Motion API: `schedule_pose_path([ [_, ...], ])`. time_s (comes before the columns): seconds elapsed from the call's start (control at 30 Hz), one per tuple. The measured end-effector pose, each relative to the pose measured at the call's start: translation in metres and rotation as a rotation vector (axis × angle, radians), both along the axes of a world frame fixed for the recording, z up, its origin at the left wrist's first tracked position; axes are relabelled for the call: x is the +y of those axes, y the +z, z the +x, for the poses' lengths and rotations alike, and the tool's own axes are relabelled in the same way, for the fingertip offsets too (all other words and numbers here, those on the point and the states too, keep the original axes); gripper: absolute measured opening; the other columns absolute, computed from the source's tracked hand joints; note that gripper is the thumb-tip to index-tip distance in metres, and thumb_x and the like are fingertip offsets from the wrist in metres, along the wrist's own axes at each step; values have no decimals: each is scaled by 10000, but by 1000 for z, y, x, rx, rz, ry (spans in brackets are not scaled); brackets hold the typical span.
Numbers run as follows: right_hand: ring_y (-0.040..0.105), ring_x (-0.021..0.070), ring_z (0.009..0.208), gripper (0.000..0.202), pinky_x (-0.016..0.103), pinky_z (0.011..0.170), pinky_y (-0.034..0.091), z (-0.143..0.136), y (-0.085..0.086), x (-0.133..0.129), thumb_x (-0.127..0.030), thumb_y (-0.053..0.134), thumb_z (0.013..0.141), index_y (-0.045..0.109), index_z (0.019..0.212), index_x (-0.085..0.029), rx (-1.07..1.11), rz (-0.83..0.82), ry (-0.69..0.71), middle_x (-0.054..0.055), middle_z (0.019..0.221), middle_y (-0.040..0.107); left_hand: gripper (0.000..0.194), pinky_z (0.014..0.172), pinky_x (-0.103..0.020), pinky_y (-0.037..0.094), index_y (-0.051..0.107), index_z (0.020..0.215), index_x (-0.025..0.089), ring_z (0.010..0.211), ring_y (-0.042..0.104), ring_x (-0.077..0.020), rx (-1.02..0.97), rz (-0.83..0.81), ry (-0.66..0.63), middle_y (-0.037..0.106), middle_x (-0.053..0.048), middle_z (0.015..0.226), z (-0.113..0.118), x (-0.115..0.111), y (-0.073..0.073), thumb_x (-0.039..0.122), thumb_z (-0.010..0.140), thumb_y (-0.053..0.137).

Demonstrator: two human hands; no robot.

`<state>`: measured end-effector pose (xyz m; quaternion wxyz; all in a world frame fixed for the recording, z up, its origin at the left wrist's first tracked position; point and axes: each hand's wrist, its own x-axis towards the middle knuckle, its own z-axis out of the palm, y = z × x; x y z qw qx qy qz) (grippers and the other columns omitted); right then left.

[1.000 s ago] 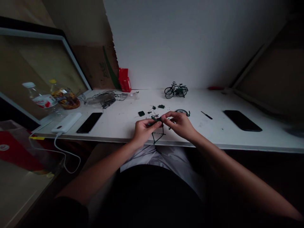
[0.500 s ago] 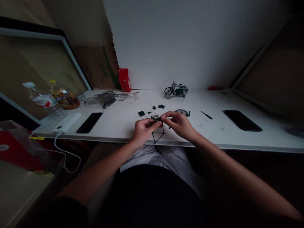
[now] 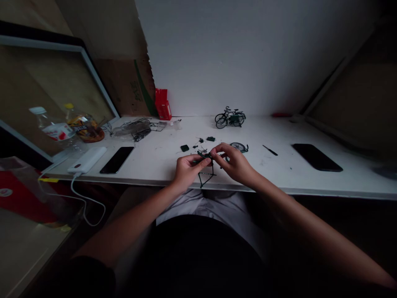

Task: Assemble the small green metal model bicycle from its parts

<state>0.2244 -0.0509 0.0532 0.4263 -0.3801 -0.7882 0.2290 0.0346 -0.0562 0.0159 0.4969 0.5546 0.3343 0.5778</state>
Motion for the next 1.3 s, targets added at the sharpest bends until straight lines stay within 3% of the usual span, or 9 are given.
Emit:
schedule_pose_path([
  [0.63,671,225,920,297,371,818,549,3,-2,3,-478,579,1043,725,994,-224,-60,66,-22,86,1019,736,223,878,-374,605,838,889,173,888,765,-230,67,43,41,826,-102,938,-1,0,-1,382,813,859],
  [1.07,697,213,868,347,337,720,550,3,4,5,-522,653,964,799,952,-208,34,-122,-7,77,976,792,262,913,-384,601,836,927,173,905,768,-229,30,12,20,827,-100,954,-1,2,-5,410,817,856],
  [1.3,708,210,875,299,361,801,552,3,2,7,-492,728,915,807,931,-204,102,-282,-24,68,948,796,264,898,-400,615,836,926,172,899,773,-234,28,-6,13,827,-106,972,0,0,-6,405,806,865],
])
